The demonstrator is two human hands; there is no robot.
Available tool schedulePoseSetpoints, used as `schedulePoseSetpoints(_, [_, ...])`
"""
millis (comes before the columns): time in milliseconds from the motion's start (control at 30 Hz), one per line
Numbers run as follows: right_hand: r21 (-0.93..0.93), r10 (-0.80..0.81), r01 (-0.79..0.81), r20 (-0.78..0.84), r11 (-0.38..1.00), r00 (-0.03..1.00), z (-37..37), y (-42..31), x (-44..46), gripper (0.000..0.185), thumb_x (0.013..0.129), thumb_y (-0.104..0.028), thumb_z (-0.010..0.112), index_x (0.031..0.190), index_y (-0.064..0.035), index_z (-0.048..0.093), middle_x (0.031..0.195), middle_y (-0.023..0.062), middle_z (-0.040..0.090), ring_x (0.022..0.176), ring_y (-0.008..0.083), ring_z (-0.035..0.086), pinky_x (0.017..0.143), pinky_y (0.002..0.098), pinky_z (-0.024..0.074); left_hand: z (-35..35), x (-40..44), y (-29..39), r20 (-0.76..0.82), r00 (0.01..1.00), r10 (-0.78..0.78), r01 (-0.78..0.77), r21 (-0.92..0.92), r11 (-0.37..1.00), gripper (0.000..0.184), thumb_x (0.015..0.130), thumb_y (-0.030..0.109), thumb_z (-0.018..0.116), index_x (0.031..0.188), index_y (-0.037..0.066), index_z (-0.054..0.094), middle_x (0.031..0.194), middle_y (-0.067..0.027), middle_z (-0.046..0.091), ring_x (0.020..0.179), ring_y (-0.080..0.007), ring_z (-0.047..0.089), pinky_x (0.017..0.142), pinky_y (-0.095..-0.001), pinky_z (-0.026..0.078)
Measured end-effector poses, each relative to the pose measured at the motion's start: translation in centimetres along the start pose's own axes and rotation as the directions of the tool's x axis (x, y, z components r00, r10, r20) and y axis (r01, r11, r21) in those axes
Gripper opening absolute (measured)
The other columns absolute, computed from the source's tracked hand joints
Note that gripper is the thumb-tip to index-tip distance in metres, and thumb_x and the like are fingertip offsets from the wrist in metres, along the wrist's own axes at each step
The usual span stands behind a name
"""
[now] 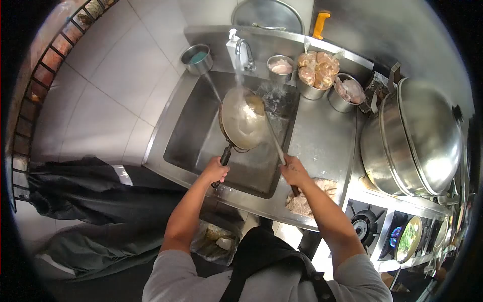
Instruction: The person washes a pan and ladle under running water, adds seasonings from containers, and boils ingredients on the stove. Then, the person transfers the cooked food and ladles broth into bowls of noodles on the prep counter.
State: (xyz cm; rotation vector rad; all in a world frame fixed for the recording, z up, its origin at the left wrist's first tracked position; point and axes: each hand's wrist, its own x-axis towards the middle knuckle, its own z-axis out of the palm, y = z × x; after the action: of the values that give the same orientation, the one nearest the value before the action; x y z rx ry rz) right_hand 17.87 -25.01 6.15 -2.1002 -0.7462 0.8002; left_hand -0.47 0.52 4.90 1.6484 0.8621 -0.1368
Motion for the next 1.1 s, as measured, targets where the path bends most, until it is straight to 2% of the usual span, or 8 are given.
schedulePoseSetpoints(133, [-0.026, -0.054, 0.058, 0.128, 0.998, 0.990, 4.2, 3.9, -3.2, 0.034, 0.085, -0.012, 0.058, 0.118, -0.0030, 0.060, 0.059, 0.0083, 0.057, 0.050, 0.0139, 0.056, 0.047, 0.0297, 0.0452, -0.5, 0.4, -0.3, -0.082, 0.996, 0.024, -0.019, 0.056, 0.998, 0.015, 0.078, 0.008, 0.063, 0.077, 0.002, 0.049, 0.057, -0.0043, 0.053, 0.041, -0.0138, 0.052, 0.040, -0.0303, 0.042])
schedulePoseSetpoints(167, [0.074, 0.120, -0.144, 0.265, 0.987, 0.957, 1.8, -0.6, -5.9, 0.035, 0.084, -0.013, 0.059, 0.118, -0.0043, 0.061, 0.059, 0.0090, 0.058, 0.052, 0.0144, 0.058, 0.048, 0.0291, 0.0456, -0.8, 0.7, -0.2, -0.087, 0.996, 0.034, -0.029, 0.053, 0.998, 0.015, 0.078, 0.008, 0.063, 0.077, 0.002, 0.049, 0.057, -0.0043, 0.053, 0.041, -0.0138, 0.052, 0.040, -0.0303, 0.042])
schedulePoseSetpoints(300, [0.075, 0.111, -0.140, 0.303, 0.987, 0.947, -1.6, -2.6, -8.7, 0.029, 0.083, -0.017, 0.057, 0.109, -0.0039, 0.059, 0.069, 0.0205, 0.062, 0.063, 0.0330, 0.065, 0.063, 0.0429, 0.0505, -2.0, 0.9, -0.5, -0.126, 0.992, 0.022, -0.014, 0.064, 0.998, 0.015, 0.078, 0.007, 0.062, 0.077, 0.002, 0.048, 0.058, -0.0055, 0.055, 0.041, -0.0142, 0.053, 0.039, -0.0312, 0.042])
schedulePoseSetpoints(367, [-0.148, -0.130, 0.135, 0.042, 0.980, 0.991, -1.7, -3.1, -9.3, 0.032, 0.083, -0.016, 0.058, 0.114, -0.0074, 0.056, 0.064, 0.0185, 0.061, 0.056, 0.0352, 0.063, 0.057, 0.0432, 0.0499, -2.4, 0.4, -0.6, -0.130, 0.991, 0.013, -0.009, 0.037, 0.999, 0.016, 0.078, 0.007, 0.063, 0.078, 0.002, 0.048, 0.059, -0.0063, 0.055, 0.041, -0.0144, 0.052, 0.038, -0.0312, 0.042])
schedulePoseSetpoints(400, [-0.142, -0.034, 0.035, 0.015, 0.989, 0.999, -2.9, -6.2, -9.6, 0.033, 0.083, -0.015, 0.058, 0.115, -0.0050, 0.055, 0.070, 0.0214, 0.062, 0.065, 0.0391, 0.064, 0.063, 0.0445, 0.0508, -2.6, -0.3, -0.1, -0.168, 0.986, 0.015, -0.011, 0.022, 1.000, 0.016, 0.080, 0.008, 0.063, 0.076, 0.002, 0.048, 0.058, -0.0054, 0.054, 0.040, -0.0143, 0.052, 0.038, -0.0312, 0.041])
schedulePoseSetpoints(600, [-0.366, -0.057, -0.041, -0.253, 0.930, 0.966, 0.1, -6.5, -2.0, 0.040, 0.083, -0.014, 0.056, 0.120, 0.0021, 0.053, 0.088, 0.0275, 0.064, 0.087, 0.0401, 0.064, 0.077, 0.0458, 0.0513, -4.0, -2.9, 0.1, -0.228, 0.973, 0.033, -0.031, 0.014, 0.999, 0.017, 0.081, 0.009, 0.063, 0.077, 0.001, 0.049, 0.057, -0.0051, 0.054, 0.039, -0.0144, 0.052, 0.038, -0.0309, 0.040])
schedulePoseSetpoints(800, [-0.101, -0.082, 0.065, -0.170, 0.993, 0.982, 1.2, -6.5, -2.3, 0.039, 0.083, -0.017, 0.056, 0.116, 0.0028, 0.056, 0.090, 0.0301, 0.063, 0.087, 0.0416, 0.064, 0.078, 0.0470, 0.0509, -4.5, -5.6, -1.7, -0.328, 0.944, 0.039, -0.028, 0.041, 0.999, 0.018, 0.081, 0.010, 0.064, 0.079, 0.000, 0.049, 0.057, -0.0060, 0.055, 0.039, -0.0148, 0.051, 0.038, -0.0308, 0.041])
schedulePoseSetpoints(1100, [-0.252, -0.043, -0.006, -0.189, 0.968, 0.981, 2.5, -6.9, -1.6, 0.054, 0.082, -0.017, 0.059, 0.131, 0.0034, 0.048, 0.089, 0.0252, 0.066, 0.084, 0.0406, 0.065, 0.078, 0.0444, 0.0511, -5.0, -7.9, -3.6, -0.395, 0.918, 0.024, -0.045, -0.044, 0.998, 0.016, 0.083, 0.005, 0.062, 0.083, 0.001, 0.046, 0.056, -0.0050, 0.051, 0.039, -0.0155, 0.051, 0.036, -0.0312, 0.040])
